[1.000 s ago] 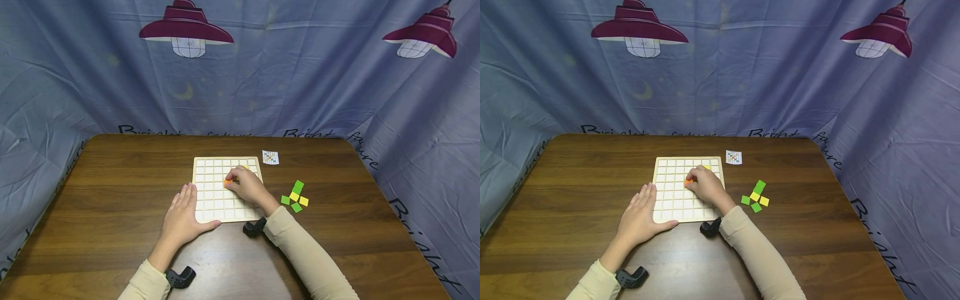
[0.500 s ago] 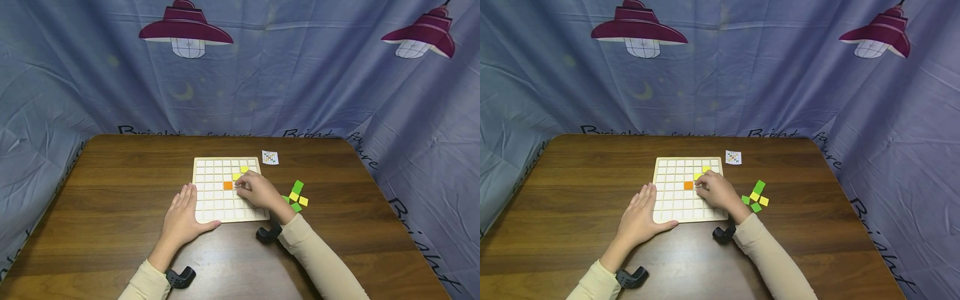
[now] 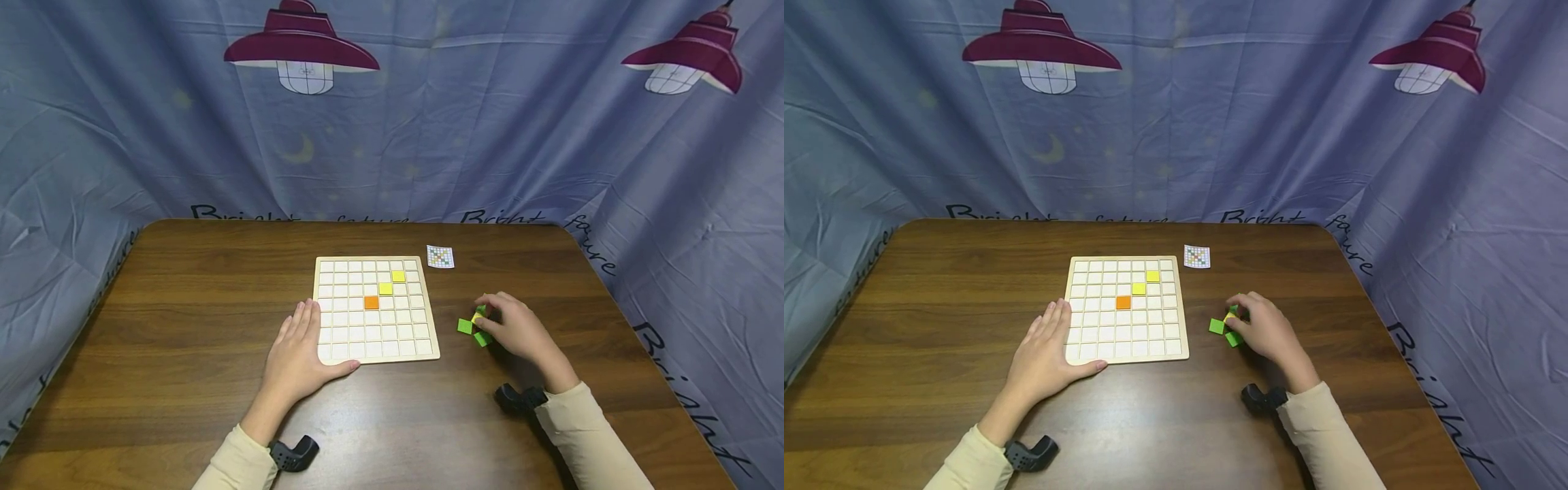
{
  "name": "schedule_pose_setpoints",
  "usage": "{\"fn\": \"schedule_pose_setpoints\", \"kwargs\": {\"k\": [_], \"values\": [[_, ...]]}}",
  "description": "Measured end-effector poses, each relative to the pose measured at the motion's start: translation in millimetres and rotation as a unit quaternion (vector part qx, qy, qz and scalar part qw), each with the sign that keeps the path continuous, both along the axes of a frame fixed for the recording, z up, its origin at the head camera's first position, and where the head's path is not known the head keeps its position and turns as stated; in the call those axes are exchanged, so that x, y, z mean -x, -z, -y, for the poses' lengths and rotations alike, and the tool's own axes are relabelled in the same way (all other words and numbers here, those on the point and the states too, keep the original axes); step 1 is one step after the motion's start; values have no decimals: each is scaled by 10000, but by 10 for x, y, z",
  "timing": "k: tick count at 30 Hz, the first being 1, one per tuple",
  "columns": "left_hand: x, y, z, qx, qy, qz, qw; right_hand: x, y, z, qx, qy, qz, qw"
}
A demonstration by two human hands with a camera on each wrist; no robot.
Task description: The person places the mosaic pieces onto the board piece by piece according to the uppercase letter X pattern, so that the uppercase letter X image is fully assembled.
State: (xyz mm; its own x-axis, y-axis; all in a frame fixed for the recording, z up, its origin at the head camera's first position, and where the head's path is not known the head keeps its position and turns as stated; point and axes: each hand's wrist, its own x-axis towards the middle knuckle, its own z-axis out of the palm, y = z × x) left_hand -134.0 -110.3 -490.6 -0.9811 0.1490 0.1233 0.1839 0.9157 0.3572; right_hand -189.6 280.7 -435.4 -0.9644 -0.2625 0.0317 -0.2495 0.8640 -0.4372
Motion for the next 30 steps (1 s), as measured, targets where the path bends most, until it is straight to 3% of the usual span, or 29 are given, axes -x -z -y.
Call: {"fn": "schedule_pose_setpoints", "kwargs": {"k": [7,13,18,24,30], "values": [[3,-4,9,35,-9,31,10000,-92,41,-280,-58,350,181,9992],[5,-5,16,3,-32,76,10000,-79,121,-298,162,227,162,9995],[1,-7,15,16,-11,76,10000,-39,123,-279,468,391,282,9977],[1,-6,15,6,16,17,10000,34,60,-122,909,504,158,9945],[0,-15,9,20,26,55,10000,132,4,286,1187,311,224,9922]]}}
